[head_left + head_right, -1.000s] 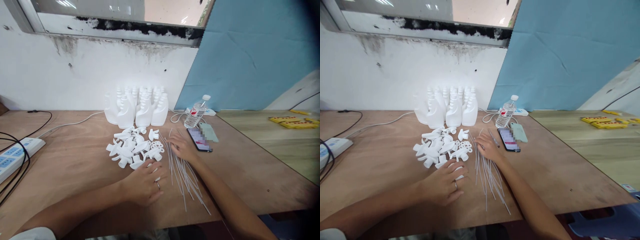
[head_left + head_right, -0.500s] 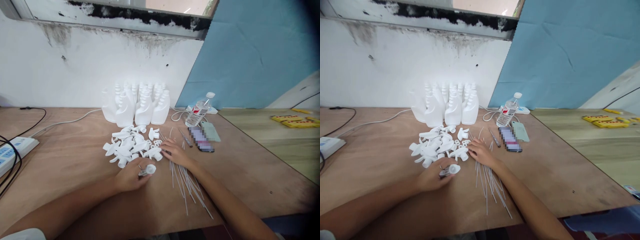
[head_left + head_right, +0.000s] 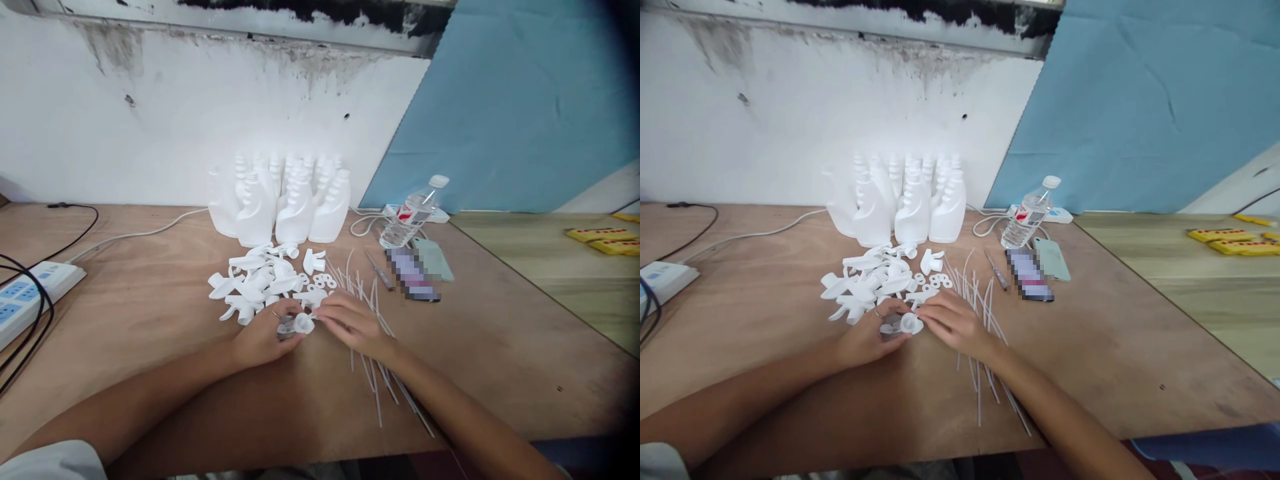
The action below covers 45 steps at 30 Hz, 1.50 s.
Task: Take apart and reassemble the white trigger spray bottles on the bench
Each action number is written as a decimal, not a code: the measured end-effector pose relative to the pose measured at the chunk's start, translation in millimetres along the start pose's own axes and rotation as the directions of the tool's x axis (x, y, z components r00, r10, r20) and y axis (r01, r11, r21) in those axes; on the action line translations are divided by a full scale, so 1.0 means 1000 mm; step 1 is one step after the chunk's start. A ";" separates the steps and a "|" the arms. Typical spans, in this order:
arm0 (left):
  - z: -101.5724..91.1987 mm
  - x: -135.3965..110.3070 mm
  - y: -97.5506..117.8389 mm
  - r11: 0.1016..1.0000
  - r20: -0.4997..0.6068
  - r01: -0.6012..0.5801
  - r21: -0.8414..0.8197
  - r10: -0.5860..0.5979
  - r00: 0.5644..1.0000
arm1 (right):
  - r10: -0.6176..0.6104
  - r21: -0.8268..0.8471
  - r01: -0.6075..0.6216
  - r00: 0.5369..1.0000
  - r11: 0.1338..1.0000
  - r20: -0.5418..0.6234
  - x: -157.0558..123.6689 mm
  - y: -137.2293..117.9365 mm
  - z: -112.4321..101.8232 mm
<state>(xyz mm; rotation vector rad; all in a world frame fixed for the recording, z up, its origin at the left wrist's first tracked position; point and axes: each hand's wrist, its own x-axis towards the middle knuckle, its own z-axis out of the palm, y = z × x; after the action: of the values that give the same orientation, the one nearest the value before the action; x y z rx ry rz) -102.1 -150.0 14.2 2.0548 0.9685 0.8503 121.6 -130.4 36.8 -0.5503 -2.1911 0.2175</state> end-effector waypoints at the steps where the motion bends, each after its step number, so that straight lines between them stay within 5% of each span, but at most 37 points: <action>1: 0.000 0.000 0.000 1.000 0.000 0.002 -0.010 -0.002 1.000 | -0.033 -0.003 0.033 0.999 0.999 0.029 0.000 -0.002 0.002; 9: -0.001 0.000 0.000 0.999 0.014 0.001 0.033 -0.001 1.000 | 0.018 0.057 -0.032 0.972 0.998 0.233 -0.003 0.000 0.006; 15: -0.004 0.002 0.001 0.982 0.077 -0.168 0.086 0.162 0.984 | 0.042 0.010 -0.047 0.956 0.999 0.289 -0.001 -0.003 0.007; 35: -0.003 0.001 -0.008 0.936 0.071 -0.289 0.201 0.281 0.957 | 0.048 0.004 -0.051 0.953 0.999 0.300 -0.001 -0.002 0.012; 40: -0.003 0.000 -0.005 0.963 0.039 -0.155 0.219 0.151 0.988 | 0.155 0.018 -0.158 0.980 0.987 0.128 -0.005 0.016 -0.003; 45: -0.002 0.002 -0.002 0.955 0.024 -0.210 0.210 0.210 0.977 | 0.250 -0.181 -0.267 0.962 0.947 -0.112 -0.010 0.049 -0.027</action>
<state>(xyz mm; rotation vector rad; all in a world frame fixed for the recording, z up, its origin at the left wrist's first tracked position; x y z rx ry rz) -103.7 -146.9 14.4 2.3736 0.8820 0.8858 163.1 -92.2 29.8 -0.9425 -2.0623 0.1150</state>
